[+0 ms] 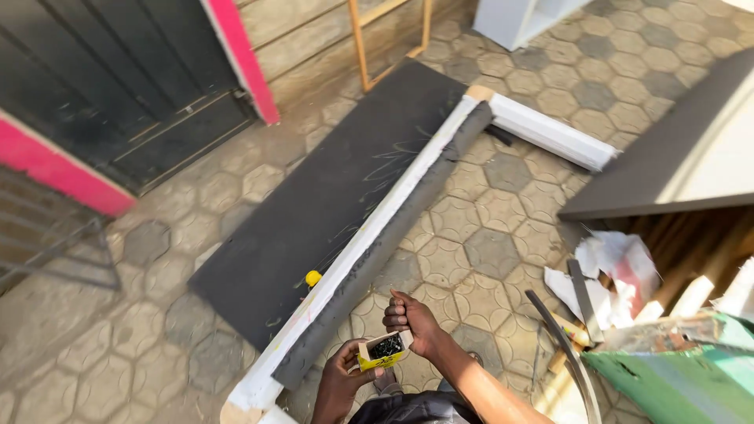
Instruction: Attaching foam padding to a wooden furniture frame using a hammer and tacks
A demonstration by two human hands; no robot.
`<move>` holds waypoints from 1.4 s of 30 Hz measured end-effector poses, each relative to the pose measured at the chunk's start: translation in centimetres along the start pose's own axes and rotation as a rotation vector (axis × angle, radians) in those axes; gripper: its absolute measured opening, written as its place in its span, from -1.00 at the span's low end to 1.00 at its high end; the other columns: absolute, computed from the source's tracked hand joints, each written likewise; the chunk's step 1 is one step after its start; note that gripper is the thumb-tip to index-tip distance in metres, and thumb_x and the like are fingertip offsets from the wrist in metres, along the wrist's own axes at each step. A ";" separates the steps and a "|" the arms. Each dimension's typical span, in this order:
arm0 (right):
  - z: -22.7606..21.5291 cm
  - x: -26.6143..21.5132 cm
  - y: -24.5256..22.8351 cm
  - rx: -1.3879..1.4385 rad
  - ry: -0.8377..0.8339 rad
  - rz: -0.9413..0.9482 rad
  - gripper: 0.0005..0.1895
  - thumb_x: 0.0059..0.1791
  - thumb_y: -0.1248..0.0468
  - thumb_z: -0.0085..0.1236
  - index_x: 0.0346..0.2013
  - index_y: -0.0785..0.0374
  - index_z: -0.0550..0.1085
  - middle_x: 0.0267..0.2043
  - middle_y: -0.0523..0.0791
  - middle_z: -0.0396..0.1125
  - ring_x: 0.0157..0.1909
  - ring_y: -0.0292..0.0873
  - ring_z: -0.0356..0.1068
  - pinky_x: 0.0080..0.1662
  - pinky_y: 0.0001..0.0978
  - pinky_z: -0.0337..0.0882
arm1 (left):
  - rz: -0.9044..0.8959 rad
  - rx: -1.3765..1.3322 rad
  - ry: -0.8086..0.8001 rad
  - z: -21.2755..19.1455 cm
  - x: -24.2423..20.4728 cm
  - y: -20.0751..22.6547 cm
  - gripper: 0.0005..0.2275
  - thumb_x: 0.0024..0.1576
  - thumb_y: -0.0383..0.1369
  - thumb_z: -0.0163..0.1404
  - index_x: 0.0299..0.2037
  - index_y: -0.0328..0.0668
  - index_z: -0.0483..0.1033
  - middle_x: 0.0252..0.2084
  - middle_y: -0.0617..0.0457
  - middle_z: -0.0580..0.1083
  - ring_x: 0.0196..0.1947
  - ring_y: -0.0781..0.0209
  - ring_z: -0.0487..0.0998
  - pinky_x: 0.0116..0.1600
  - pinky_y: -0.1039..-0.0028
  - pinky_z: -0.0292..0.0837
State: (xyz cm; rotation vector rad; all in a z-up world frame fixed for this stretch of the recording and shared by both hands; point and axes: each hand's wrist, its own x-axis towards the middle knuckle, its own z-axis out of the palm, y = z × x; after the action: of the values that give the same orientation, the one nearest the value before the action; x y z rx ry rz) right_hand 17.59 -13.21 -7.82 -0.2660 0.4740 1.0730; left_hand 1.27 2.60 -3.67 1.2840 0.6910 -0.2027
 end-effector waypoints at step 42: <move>3.7 -12.8 -5.8 -0.946 0.315 -0.348 -0.72 0.12 0.26 0.00 -0.16 0.48 0.52 -0.27 0.05 0.43 -0.29 -0.10 0.44 -0.17 -0.26 0.48 | -0.071 -0.143 0.181 1.7 2.1 0.0 -0.43 -0.15 -0.74 0.26 0.16 -0.49 0.49 -0.05 -0.26 0.59 -0.10 -0.02 0.62 -0.05 0.36 0.55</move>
State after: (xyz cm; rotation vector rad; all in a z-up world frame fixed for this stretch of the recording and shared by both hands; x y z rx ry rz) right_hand 18.60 -24.20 1.58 -1.3179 0.1506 0.8468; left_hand 3.55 1.53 -4.64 1.1503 0.8907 -0.0930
